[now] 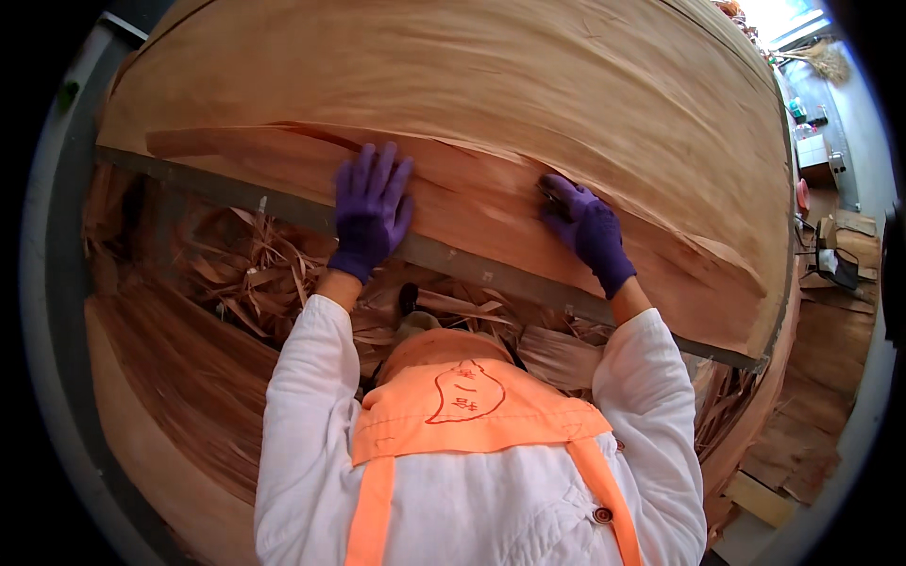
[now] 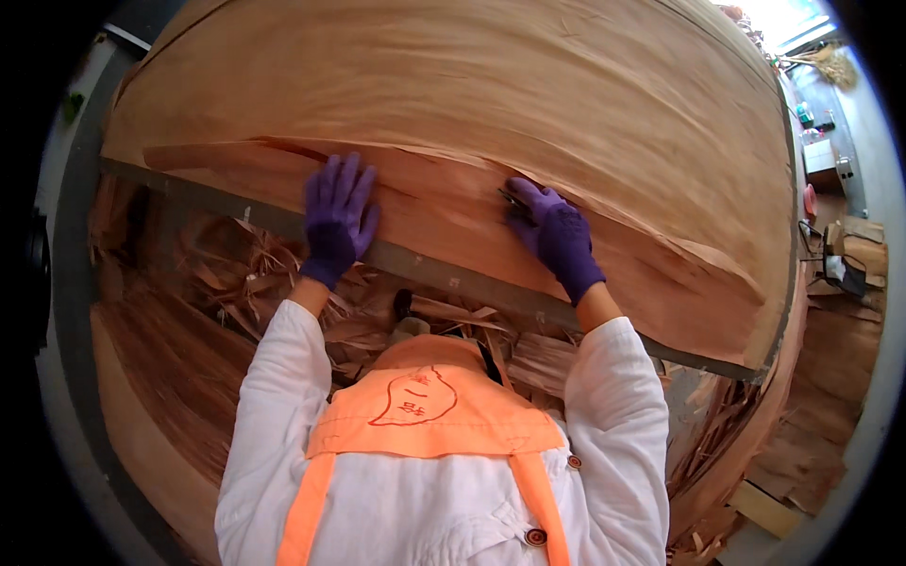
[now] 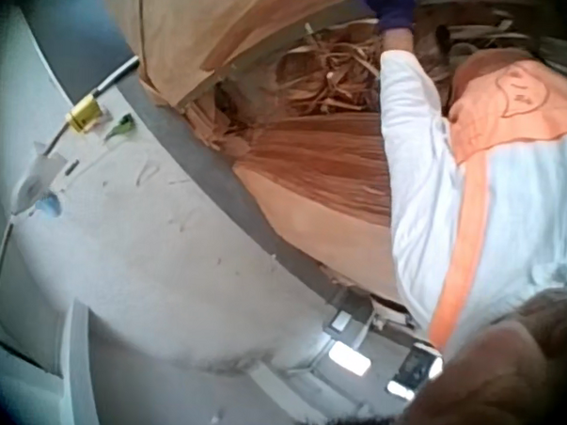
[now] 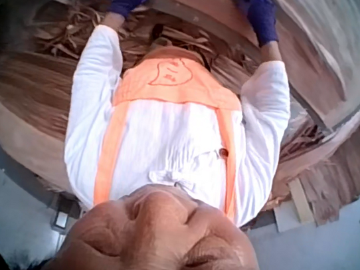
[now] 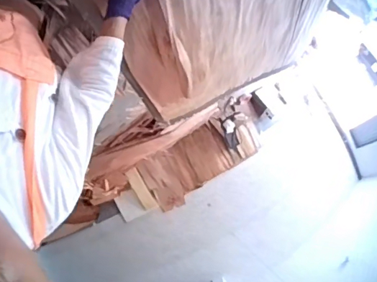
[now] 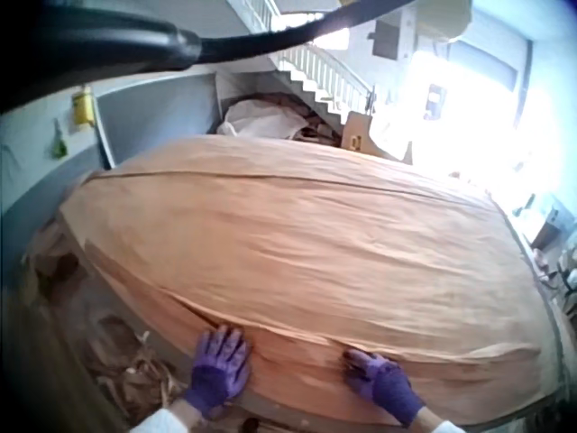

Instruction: The person applies adhesive strips to a large sheet of wood veneer and then folds and positions the veneer sheets on a workbench.

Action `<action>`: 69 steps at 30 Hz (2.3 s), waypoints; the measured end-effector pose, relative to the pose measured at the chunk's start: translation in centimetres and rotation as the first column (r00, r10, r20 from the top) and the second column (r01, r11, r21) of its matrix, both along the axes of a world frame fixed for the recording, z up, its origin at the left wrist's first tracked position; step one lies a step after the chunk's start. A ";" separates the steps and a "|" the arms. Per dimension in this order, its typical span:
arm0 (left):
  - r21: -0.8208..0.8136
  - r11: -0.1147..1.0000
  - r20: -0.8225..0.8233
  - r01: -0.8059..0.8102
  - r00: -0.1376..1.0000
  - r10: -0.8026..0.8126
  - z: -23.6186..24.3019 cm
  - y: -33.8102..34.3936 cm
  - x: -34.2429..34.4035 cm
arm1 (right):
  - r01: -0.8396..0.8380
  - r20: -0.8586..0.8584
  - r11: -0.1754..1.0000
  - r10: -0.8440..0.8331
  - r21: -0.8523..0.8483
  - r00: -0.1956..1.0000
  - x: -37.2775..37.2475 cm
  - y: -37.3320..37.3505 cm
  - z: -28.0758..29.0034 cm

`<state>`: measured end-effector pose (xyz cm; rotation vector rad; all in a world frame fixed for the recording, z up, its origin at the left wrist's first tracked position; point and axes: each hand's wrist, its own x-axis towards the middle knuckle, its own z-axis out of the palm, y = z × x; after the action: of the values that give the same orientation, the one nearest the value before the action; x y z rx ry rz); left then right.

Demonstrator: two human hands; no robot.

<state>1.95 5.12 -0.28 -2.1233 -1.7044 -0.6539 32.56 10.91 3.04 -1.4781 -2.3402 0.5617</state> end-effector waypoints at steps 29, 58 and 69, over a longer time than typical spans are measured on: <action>-0.060 0.996 0.099 0.069 0.993 -0.063 -0.7 1.4 -7.3 | -0.146 0.106 0.984 0.157 -0.100 0.982 -11.2 0.9 0.6; -0.086 0.992 0.198 0.096 0.977 -0.077 -1.4 1.3 -7.8 | 0.057 0.214 0.984 -0.020 -0.170 0.977 -23.2 -5.9 -0.6; -0.162 0.977 0.214 0.139 0.971 -0.103 -1.7 1.2 -8.2 | 0.085 0.355 0.978 -0.012 -0.191 0.935 -23.0 -7.0 -0.6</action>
<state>-6.26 6.36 -1.95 -2.3698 -1.8079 -0.8096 9.51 3.92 2.41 -1.8609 -2.5650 0.5772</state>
